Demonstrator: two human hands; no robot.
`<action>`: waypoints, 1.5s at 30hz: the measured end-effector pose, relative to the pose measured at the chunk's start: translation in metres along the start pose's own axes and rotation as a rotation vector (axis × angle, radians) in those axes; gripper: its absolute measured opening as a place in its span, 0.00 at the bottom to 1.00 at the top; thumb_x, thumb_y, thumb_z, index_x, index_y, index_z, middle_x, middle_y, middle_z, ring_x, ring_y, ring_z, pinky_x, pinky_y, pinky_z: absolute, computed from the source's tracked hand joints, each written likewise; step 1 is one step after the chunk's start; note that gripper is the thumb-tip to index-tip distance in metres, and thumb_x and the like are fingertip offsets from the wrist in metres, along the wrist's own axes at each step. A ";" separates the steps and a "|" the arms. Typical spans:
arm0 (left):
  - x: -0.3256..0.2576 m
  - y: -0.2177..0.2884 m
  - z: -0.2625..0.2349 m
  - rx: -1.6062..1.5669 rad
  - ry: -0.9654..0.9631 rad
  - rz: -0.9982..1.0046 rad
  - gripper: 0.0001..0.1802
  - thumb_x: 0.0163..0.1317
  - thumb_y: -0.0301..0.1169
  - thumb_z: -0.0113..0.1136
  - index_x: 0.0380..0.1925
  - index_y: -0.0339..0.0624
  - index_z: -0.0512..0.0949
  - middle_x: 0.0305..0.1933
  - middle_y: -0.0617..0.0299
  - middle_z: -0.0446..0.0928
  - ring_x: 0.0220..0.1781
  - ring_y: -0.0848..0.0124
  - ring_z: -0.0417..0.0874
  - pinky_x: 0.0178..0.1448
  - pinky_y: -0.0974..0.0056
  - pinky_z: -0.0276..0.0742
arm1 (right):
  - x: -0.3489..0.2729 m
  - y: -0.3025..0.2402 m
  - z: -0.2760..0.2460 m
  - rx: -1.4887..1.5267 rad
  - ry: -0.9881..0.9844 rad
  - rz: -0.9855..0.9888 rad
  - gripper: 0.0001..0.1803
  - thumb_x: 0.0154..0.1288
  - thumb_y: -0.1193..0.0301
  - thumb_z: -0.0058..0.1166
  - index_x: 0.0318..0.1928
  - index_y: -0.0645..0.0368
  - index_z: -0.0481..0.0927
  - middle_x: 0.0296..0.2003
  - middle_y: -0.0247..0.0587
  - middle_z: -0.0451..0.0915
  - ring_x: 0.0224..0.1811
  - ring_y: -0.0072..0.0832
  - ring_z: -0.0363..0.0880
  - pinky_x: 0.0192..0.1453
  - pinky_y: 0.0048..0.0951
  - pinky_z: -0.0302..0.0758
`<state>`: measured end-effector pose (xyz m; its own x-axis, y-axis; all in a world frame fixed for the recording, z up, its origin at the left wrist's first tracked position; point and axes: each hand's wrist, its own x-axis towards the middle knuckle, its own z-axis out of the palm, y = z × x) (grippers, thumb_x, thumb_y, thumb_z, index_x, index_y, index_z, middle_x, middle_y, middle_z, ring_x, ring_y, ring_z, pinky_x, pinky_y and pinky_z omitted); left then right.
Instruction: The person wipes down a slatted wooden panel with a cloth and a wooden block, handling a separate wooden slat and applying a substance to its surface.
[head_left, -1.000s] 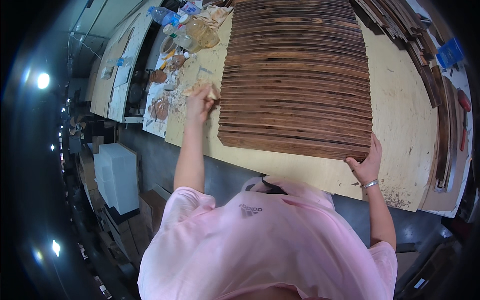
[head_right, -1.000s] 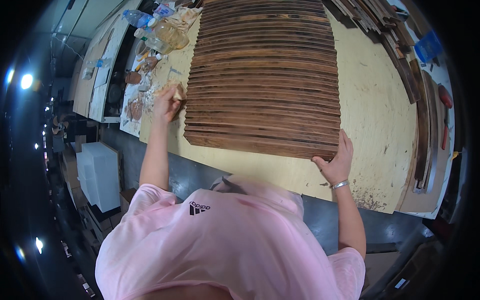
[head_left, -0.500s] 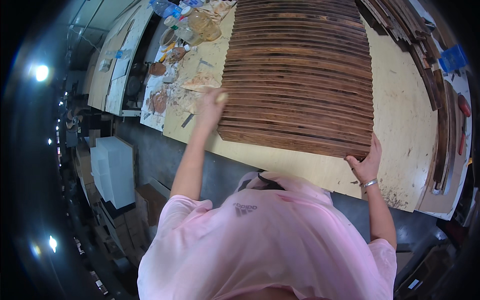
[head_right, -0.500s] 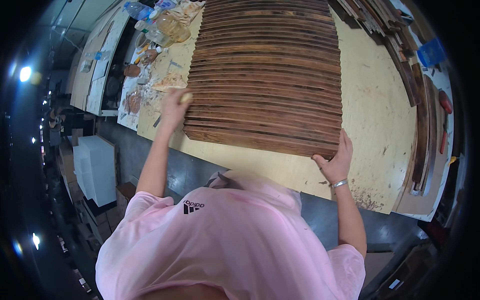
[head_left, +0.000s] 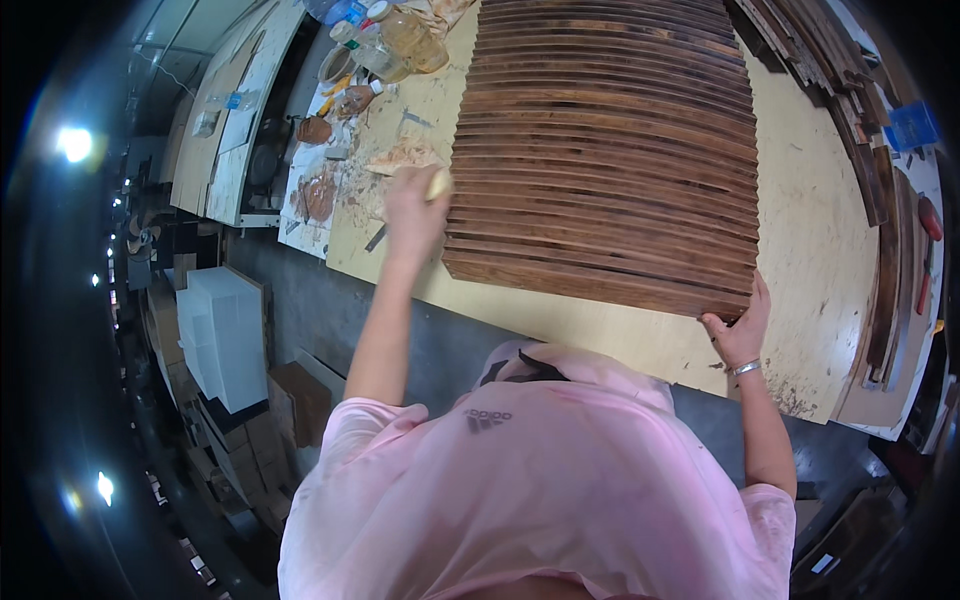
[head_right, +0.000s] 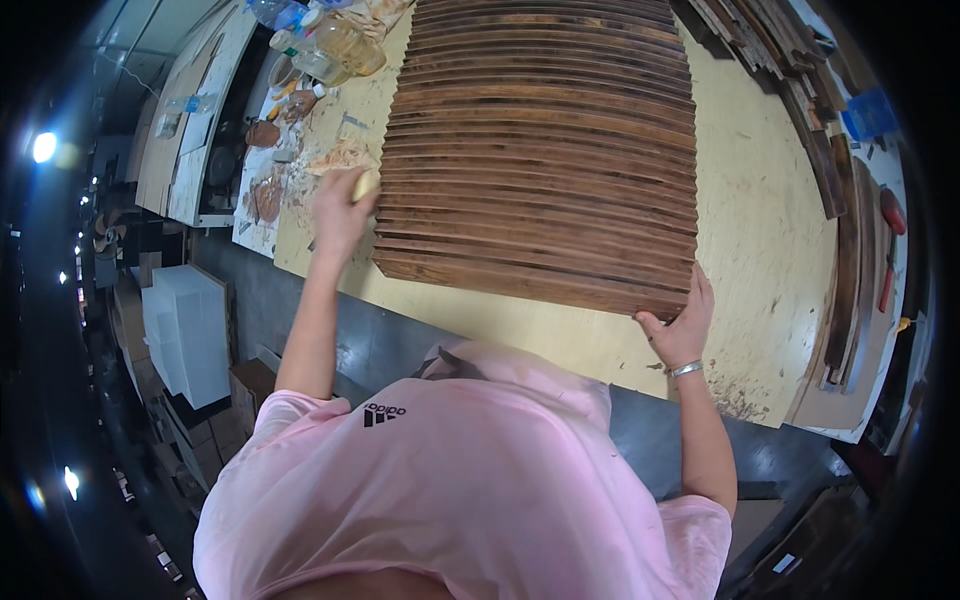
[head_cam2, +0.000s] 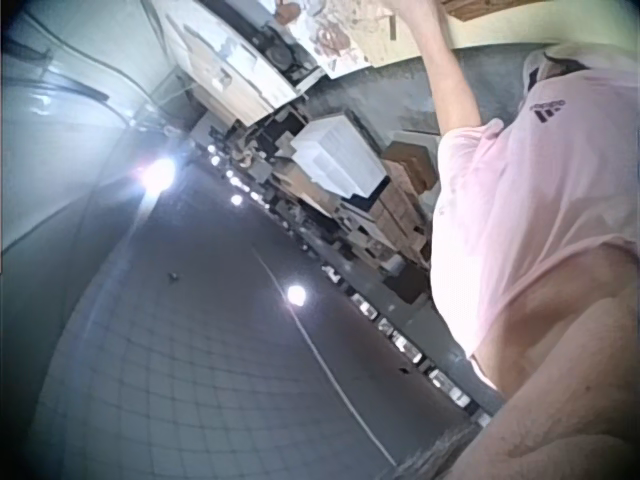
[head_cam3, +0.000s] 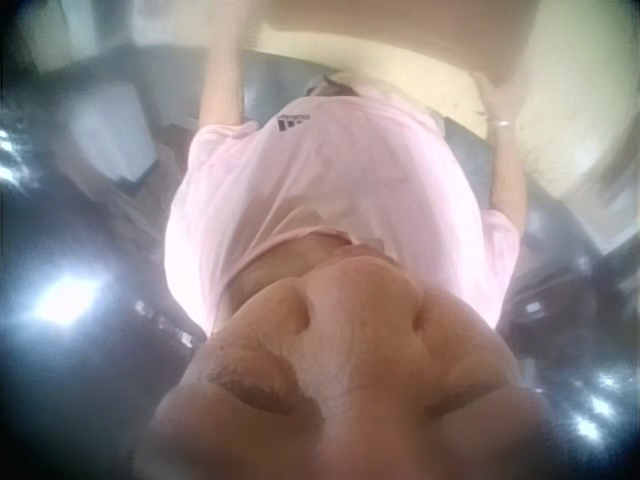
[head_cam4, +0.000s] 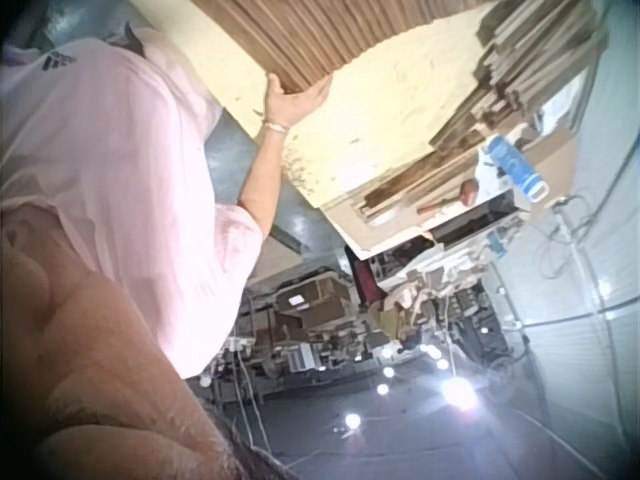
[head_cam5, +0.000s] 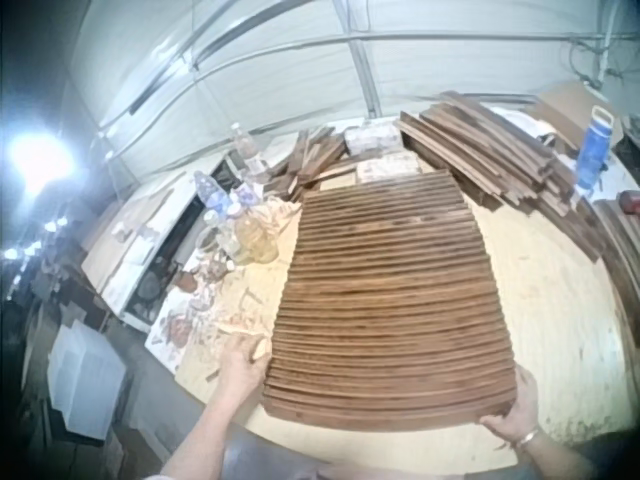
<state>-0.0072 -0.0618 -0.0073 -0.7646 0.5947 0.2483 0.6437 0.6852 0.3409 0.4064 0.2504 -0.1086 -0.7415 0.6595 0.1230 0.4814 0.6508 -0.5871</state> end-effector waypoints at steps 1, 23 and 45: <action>0.001 0.028 0.008 -0.072 -0.006 0.067 0.19 0.56 0.27 0.70 0.49 0.41 0.83 0.45 0.49 0.79 0.46 0.51 0.83 0.52 0.54 0.80 | -0.001 -0.001 0.002 0.003 -0.010 0.009 0.64 0.37 0.47 0.79 0.71 0.68 0.63 0.68 0.58 0.66 0.71 0.53 0.62 0.76 0.47 0.61; -0.054 0.006 0.008 0.083 0.060 -0.138 0.14 0.54 0.26 0.68 0.43 0.41 0.84 0.48 0.50 0.81 0.48 0.52 0.84 0.52 0.53 0.81 | 0.002 -0.002 -0.004 0.009 -0.023 -0.044 0.64 0.40 0.45 0.78 0.71 0.71 0.61 0.67 0.62 0.66 0.71 0.54 0.62 0.76 0.48 0.60; -0.031 0.118 0.048 0.007 -0.015 0.258 0.10 0.55 0.26 0.66 0.39 0.44 0.84 0.43 0.58 0.81 0.48 0.59 0.82 0.51 0.55 0.82 | 0.002 0.000 -0.004 0.031 -0.029 -0.031 0.64 0.39 0.47 0.79 0.71 0.70 0.61 0.67 0.62 0.66 0.71 0.54 0.62 0.76 0.48 0.60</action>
<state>0.0936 0.0209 -0.0182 -0.5745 0.7565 0.3126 0.8176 0.5127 0.2620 0.4070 0.2537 -0.1051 -0.7695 0.6275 0.1182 0.4437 0.6586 -0.6078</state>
